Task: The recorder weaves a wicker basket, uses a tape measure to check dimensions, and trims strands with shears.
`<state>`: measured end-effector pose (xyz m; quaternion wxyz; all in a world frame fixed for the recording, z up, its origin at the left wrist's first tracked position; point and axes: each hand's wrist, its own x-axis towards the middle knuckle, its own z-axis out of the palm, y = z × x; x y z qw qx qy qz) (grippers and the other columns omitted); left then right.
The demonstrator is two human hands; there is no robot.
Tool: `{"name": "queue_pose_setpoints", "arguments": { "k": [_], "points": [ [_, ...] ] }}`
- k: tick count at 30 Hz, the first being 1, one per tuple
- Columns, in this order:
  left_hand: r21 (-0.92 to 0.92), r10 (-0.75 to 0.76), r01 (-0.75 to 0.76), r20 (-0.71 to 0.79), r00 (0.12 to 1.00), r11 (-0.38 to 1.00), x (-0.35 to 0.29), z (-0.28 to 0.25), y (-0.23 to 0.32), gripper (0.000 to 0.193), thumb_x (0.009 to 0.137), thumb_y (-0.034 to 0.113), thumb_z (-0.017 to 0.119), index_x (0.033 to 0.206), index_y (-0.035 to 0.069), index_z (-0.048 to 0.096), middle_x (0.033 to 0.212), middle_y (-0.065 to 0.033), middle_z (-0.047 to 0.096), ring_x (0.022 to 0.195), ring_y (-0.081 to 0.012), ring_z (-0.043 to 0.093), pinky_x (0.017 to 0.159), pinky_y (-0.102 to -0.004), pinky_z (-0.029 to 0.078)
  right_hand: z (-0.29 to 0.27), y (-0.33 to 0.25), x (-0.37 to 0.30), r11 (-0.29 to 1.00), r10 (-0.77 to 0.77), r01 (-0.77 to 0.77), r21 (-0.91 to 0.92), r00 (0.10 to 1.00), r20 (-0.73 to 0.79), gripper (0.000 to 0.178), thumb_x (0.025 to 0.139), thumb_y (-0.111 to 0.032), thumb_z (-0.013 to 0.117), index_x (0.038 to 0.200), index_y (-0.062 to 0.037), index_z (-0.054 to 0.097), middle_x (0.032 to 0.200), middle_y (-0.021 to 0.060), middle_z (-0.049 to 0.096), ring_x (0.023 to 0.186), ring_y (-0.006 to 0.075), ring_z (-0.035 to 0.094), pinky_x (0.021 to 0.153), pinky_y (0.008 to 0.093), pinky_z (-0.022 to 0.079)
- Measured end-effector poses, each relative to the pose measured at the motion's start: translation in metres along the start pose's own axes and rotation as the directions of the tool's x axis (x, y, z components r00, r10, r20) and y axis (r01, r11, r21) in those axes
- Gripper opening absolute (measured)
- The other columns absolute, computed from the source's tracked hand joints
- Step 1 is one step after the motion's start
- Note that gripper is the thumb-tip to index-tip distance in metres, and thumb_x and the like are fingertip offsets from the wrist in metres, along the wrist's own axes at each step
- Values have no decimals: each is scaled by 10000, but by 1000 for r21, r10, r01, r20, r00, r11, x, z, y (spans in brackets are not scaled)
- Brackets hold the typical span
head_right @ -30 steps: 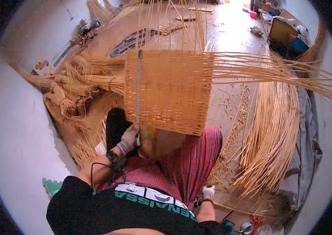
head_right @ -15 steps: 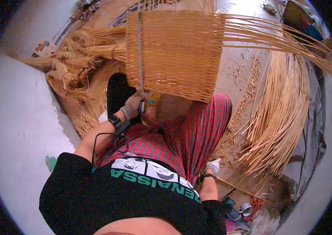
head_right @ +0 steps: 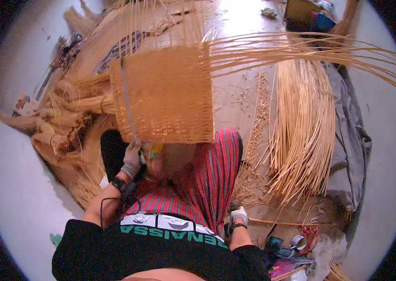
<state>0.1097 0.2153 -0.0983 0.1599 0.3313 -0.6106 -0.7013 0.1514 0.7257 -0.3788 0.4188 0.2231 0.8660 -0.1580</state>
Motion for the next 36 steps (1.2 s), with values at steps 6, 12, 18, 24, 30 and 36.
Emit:
{"name": "queue_pose_setpoints", "arguments": {
  "k": [6, 12, 18, 24, 30, 36],
  "points": [
    [-121, 118, -108, 79, 990, 987, 8, 47, 67, 204, 1021, 293, 658, 986, 92, 656, 768, 6, 610, 592, -97, 556, 498, -254, 418, -79, -27, -27, 979, -184, 197, 59, 967, -177, 483, 851, -421, 651, 1196, -86, 607, 1157, 288, 693, 1086, 440, 680, 922, 514, 530],
    [237, 285, -345, 254, 924, 908, 17, 86, 86, 145, 1006, 178, 647, 1031, 37, 666, 844, -13, 638, 706, -116, 601, 613, -272, 476, -243, -53, -141, 450, -403, 772, 450, 625, -669, 446, 904, -133, 749, 1317, -2, 644, 1019, 84, 750, 926, 105, 668, 805, 282, 543],
    [320, 711, -861, 487, 508, 396, -15, 143, 115, 106, 962, 92, 683, 1061, 59, 701, 972, -85, 699, 826, -209, 691, 725, -313, 556, -298, -119, -265, 528, -795, 841, -119, 440, -418, 365, 886, -197, 752, 1248, -161, 722, 1129, 123, 728, 1036, 273, 702, 900, 381, 558],
    [361, 777, -926, 549, 307, 110, -16, 194, 169, 132, 942, 122, 695, 1071, 117, 723, 1000, -74, 696, 872, -298, 705, 724, -372, 572, -240, -182, -256, 574, -801, 806, -146, 515, -305, 647, 904, -359, 730, 1467, -137, 498, 1216, 174, 639, 1198, 350, 591, 1043, 448, 457],
    [492, 728, -871, 597, 337, 0, 5, 215, 183, 94, 939, 182, 692, 1019, 138, 717, 936, -56, 659, 817, -284, 684, 683, -393, 547, -284, -203, -279, 410, -879, 741, 532, 477, 13, 589, 1034, -467, 561, 1436, -48, 462, 945, 88, 651, 881, 224, 655, 806, 344, 513],
    [524, 727, -849, 557, 402, 67, 13, 214, 175, 71, 933, 192, 702, 975, 138, 684, 929, -55, 653, 787, -289, 681, 667, -397, 544, -324, -249, -318, 308, -922, 591, 745, 378, 82, 487, 1037, -417, 608, 1350, -53, 524, 728, 21, 595, 643, 120, 589, 574, 280, 471]
  ]
}}
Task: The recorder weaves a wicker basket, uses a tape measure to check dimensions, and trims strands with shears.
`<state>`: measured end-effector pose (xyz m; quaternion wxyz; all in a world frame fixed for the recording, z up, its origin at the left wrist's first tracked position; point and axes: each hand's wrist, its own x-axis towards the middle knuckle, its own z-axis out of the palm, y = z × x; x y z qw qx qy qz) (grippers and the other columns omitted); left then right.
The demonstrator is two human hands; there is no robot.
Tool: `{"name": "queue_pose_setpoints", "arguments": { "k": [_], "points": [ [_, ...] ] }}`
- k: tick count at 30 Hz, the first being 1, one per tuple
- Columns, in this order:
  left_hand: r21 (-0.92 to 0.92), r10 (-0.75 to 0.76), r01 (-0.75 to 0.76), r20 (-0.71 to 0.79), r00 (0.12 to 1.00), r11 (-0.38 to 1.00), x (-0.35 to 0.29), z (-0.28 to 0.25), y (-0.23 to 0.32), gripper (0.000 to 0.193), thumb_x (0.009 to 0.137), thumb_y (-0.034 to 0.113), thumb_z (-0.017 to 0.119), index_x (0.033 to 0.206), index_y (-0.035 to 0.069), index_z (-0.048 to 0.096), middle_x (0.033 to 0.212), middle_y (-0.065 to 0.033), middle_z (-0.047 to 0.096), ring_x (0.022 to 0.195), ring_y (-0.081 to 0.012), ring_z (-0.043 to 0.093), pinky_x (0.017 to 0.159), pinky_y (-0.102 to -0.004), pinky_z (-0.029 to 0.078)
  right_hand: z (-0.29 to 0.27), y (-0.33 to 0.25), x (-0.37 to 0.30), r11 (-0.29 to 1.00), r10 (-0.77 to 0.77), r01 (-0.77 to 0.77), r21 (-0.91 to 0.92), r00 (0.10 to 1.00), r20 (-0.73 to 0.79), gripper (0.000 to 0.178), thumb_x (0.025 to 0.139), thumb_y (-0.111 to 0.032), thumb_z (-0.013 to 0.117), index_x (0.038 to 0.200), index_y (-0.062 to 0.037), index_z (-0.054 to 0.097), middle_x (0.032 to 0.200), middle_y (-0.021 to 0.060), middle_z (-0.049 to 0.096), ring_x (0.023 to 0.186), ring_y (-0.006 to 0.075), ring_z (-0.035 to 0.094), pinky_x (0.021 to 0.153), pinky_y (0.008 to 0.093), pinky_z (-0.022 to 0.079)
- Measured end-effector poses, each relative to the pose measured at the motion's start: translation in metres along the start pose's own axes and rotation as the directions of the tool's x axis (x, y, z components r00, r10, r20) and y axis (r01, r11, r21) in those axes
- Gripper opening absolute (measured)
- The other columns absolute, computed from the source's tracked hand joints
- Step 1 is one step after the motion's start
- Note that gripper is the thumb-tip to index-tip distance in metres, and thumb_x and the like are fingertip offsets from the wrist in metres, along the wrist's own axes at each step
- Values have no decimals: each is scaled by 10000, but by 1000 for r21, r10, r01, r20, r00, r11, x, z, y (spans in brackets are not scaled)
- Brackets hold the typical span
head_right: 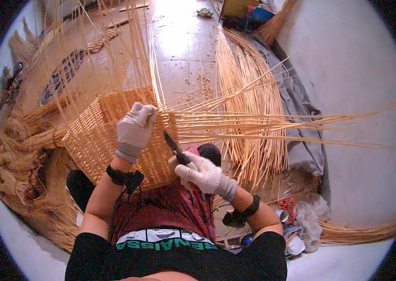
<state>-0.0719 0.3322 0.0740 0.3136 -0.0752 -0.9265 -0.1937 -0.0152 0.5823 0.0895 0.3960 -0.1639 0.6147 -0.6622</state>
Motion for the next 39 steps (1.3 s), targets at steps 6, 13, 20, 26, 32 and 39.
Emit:
{"name": "queue_pose_setpoints", "arguments": {
  "k": [6, 13, 20, 26, 32, 39],
  "points": [
    [-195, 15, -30, -74, 997, 980, -5, -19, 16, 131, 955, 219, 668, 1044, 132, 627, 916, -70, 651, 746, -305, 682, 663, -411, 552, -30, -127, 13, 264, -727, 165, -950, 682, -83, 408, 824, -229, 834, 1207, -145, 719, 919, 113, 757, 803, 206, 742, 695, 325, 575],
    [-487, 244, -135, 168, 955, 863, 12, 11, 92, 154, 947, 155, 585, 1084, 85, 600, 998, -143, 630, 794, -370, 670, 653, -478, 528, -31, -208, 81, 773, -360, 130, -621, 896, -261, 564, 751, -149, 909, 1197, -2, 597, 755, 45, 669, 602, 133, 633, 506, 297, 498],
    [-391, 66, -89, -70, 995, 916, 37, 25, 96, 251, 901, 91, 569, 1148, 63, 599, 1110, -185, 615, 830, -363, 679, 657, -473, 547, -32, -201, 104, 18, -554, -140, -990, 823, -127, 562, 721, -257, 870, 1158, -62, 574, 841, 120, 680, 746, 276, 692, 657, 382, 538],
    [-165, -11, 30, 112, 994, 986, 51, 54, 95, 221, 907, 133, 566, 1083, 40, 664, 994, -160, 707, 876, -308, 725, 699, -464, 581, -36, -226, 121, -787, -238, 62, -614, 888, 394, 629, 692, -281, 779, 1249, -63, 584, 958, 86, 647, 944, 290, 640, 886, 438, 470],
    [-54, -92, 99, 121, 988, 994, 62, 85, 104, 221, 866, 138, 603, 1033, 53, 719, 938, -145, 732, 841, -302, 729, 700, -464, 574, -12, -213, 152, -903, 5, 145, -404, 945, 328, 331, 830, -168, 671, 1150, -82, 653, 879, 76, 705, 857, 238, 722, 694, 376, 519],
    [95, -69, 10, 637, 768, 995, 83, 76, 102, 258, 893, 271, 644, 1068, 176, 808, 1013, -62, 791, 925, -265, 756, 733, -467, 582, -3, -198, 175, -897, 23, 210, -388, 901, 434, 78, 849, -194, 663, 895, -149, 708, 877, 22, 689, 934, 203, 684, 797, 366, 498]
  ]
}}
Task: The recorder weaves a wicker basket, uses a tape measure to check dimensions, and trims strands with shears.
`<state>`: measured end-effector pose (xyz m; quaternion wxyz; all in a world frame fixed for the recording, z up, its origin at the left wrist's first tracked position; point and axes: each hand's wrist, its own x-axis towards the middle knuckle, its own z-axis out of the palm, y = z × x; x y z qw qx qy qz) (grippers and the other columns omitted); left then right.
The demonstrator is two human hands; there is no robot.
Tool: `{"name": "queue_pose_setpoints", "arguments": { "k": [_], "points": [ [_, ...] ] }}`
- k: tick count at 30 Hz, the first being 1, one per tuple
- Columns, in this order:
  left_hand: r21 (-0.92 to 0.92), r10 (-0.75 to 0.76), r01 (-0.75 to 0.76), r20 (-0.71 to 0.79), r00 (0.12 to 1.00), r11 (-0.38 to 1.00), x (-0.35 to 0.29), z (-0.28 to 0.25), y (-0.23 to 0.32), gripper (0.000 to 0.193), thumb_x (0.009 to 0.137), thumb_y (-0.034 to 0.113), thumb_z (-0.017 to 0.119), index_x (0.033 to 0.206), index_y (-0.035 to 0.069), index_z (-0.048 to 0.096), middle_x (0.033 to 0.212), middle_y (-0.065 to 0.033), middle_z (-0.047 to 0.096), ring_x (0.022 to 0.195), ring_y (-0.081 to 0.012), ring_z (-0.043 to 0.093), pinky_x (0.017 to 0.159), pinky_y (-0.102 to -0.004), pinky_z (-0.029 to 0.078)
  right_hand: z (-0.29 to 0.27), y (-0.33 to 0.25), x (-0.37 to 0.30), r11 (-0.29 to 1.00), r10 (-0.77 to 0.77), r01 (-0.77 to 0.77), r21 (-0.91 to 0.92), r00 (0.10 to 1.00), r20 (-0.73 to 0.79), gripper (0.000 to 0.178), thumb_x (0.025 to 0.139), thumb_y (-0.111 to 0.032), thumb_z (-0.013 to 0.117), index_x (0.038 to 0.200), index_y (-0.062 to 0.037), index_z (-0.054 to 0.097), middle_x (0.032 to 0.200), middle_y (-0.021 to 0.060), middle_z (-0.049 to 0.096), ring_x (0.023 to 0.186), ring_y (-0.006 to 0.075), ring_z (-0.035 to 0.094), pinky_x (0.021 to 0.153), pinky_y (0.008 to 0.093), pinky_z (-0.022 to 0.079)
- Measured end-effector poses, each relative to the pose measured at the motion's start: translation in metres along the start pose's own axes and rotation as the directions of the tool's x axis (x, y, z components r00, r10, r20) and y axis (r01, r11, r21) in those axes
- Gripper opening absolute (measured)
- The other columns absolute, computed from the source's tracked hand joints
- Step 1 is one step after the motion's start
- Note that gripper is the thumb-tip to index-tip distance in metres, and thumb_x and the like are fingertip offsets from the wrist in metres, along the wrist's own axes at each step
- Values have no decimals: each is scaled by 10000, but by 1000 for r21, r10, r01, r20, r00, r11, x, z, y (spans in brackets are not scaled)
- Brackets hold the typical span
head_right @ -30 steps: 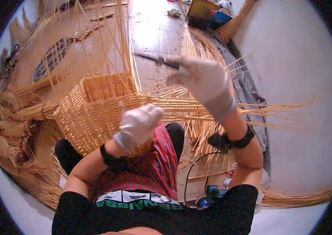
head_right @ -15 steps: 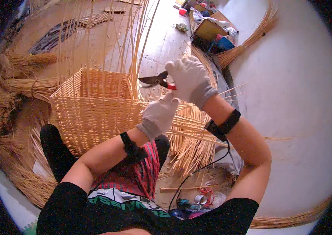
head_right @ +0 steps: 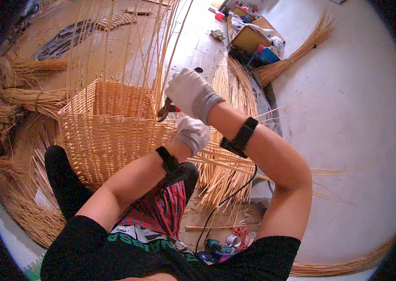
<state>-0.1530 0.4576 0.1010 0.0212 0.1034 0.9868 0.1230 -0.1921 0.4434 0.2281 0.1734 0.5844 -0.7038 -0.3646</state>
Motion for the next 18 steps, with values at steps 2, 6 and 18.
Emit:
{"name": "queue_pose_setpoints", "arguments": {
  "k": [2, 6, 18],
  "points": [
    [-51, 14, -26, -219, 976, 998, 0, -3, -1, 219, 878, 250, 666, 994, 155, 825, 936, -63, 797, 856, -249, 771, 619, -483, 583, 4, 0, 3, 1000, 20, -20, 1, 1000, 6, 70, 857, -203, 657, 862, -154, 706, 895, 5, 678, 958, 192, 661, 826, 359, 485],
    [-25, -45, 42, -148, 988, 999, 3, -6, 3, 220, 900, 273, 659, 993, 161, 824, 947, -62, 798, 880, -252, 770, 643, -466, 587, 8, -1, 5, 999, -36, 36, 4, 999, -14, 82, 867, -216, 649, 871, -164, 712, 874, 18, 690, 955, 198, 677, 832, 353, 498],
    [-28, 171, -222, -548, 819, 975, 4, -1, 33, 150, 792, 142, 666, 853, 127, 802, 827, -100, 768, 758, -279, 756, 623, -426, 583, 6, 30, -56, 1000, 21, -21, -5, 1000, 15, 53, 816, -208, 698, 824, -197, 750, 804, 27, 721, 855, 255, 720, 739, 371, 552]
  ]
}}
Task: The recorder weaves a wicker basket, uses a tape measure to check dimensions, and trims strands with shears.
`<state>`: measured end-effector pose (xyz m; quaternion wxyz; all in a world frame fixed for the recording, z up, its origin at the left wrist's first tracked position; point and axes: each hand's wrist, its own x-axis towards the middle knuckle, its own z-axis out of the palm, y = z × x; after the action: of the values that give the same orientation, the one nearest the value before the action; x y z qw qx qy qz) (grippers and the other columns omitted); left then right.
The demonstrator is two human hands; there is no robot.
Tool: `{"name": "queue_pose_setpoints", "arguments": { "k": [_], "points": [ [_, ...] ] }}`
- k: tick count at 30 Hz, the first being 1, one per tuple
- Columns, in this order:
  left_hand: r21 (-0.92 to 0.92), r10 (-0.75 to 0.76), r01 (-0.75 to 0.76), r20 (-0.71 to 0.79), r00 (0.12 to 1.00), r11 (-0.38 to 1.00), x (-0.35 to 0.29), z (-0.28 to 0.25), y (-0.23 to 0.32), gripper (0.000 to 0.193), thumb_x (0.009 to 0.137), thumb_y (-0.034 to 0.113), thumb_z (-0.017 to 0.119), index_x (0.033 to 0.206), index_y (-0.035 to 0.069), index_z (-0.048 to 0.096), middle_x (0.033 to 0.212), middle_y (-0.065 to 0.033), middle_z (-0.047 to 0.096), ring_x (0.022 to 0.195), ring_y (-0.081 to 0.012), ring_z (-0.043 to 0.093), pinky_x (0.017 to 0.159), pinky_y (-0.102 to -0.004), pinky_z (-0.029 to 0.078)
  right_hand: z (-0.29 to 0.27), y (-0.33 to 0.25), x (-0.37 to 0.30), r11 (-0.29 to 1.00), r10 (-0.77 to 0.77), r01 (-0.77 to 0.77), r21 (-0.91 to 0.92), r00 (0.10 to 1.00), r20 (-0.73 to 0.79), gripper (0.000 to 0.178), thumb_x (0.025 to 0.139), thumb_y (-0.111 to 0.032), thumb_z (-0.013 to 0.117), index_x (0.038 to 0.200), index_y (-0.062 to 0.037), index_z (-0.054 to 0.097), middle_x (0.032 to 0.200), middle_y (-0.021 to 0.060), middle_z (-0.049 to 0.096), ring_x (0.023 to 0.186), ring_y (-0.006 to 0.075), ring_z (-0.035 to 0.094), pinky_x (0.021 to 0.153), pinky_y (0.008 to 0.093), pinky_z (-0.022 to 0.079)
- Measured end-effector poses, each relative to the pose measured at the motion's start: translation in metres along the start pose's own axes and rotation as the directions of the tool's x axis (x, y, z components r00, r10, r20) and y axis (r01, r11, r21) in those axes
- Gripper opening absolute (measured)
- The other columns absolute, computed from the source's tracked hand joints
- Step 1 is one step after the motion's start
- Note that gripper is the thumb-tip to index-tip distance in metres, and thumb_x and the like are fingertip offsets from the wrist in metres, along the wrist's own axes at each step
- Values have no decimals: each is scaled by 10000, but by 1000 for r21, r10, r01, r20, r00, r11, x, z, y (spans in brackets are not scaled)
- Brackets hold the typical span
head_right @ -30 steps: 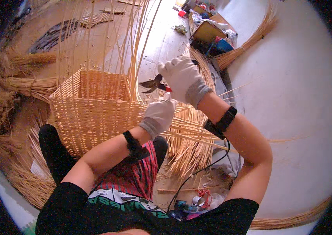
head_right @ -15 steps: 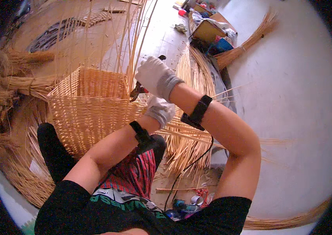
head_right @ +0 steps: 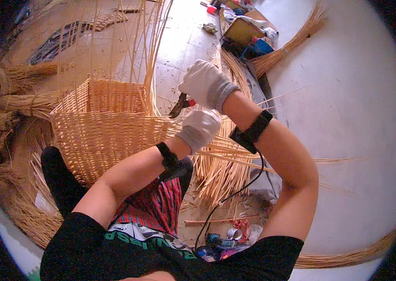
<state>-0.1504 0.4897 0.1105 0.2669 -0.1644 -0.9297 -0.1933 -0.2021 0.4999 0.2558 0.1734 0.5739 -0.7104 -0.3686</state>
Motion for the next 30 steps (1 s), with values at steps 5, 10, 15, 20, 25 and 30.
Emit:
{"name": "queue_pose_setpoints", "arguments": {
  "k": [5, 10, 15, 20, 25, 30],
  "points": [
    [58, -55, 45, 180, 982, 997, 5, 20, 9, 154, 800, 170, 665, 886, 96, 768, 849, -110, 751, 749, -266, 741, 629, -428, 580, 9, -9, 1, 999, 35, -35, -28, 999, 5, 68, 829, -233, 698, 826, -200, 757, 795, 22, 716, 840, 257, 714, 725, 370, 551],
    [238, -114, 45, 284, 952, 970, 10, 29, -1, 222, 863, 222, 669, 985, 91, 800, 957, -103, 782, 842, -284, 754, 694, -448, 589, 7, -8, 5, 999, 35, -36, 26, 997, 64, 124, 829, -188, 669, 918, -189, 755, 829, 74, 684, 852, 269, 698, 705, 385, 561],
    [181, -156, 96, 353, 922, 979, 17, 34, -4, 232, 885, 241, 662, 996, 97, 807, 987, -101, 786, 890, -280, 757, 719, -458, 593, 2, -3, 9, 998, -68, 69, -16, 997, 24, 115, 856, -211, 645, 912, -204, 746, 874, 11, 683, 930, 209, 671, 799, 352, 529],
    [214, -212, 134, 399, 892, 968, 23, 39, -4, 214, 905, 238, 633, 938, 130, 815, 954, -88, 787, 871, -295, 754, 737, -440, 592, 10, -9, 7, 991, -127, 129, 23, 990, -61, 113, 866, -211, 635, 953, -183, 702, 896, -16, 664, 981, 173, 636, 871, 323, 482],
    [40, -232, 244, 493, 839, 969, 22, 42, -9, 335, 982, 321, 557, 1215, 158, 733, 1234, -72, 726, 1115, -266, 693, 930, -433, 528, 26, -19, 0, 985, -171, 170, -24, 959, -228, 285, 894, -209, 604, 1170, -138, 600, 955, -16, 633, 971, 166, 612, 881, 325, 467],
    [-56, -336, 399, 440, 833, 915, 16, 41, -12, 402, 999, 349, 483, 1273, 133, 682, 1329, -89, 682, 1209, -290, 644, 1036, -453, 478, 31, -23, -12, 982, -190, 181, -60, 921, -340, 298, 906, -219, 586, 1191, -132, 593, 951, -19, 625, 965, 157, 608, 855, 319, 472]
  ]
}}
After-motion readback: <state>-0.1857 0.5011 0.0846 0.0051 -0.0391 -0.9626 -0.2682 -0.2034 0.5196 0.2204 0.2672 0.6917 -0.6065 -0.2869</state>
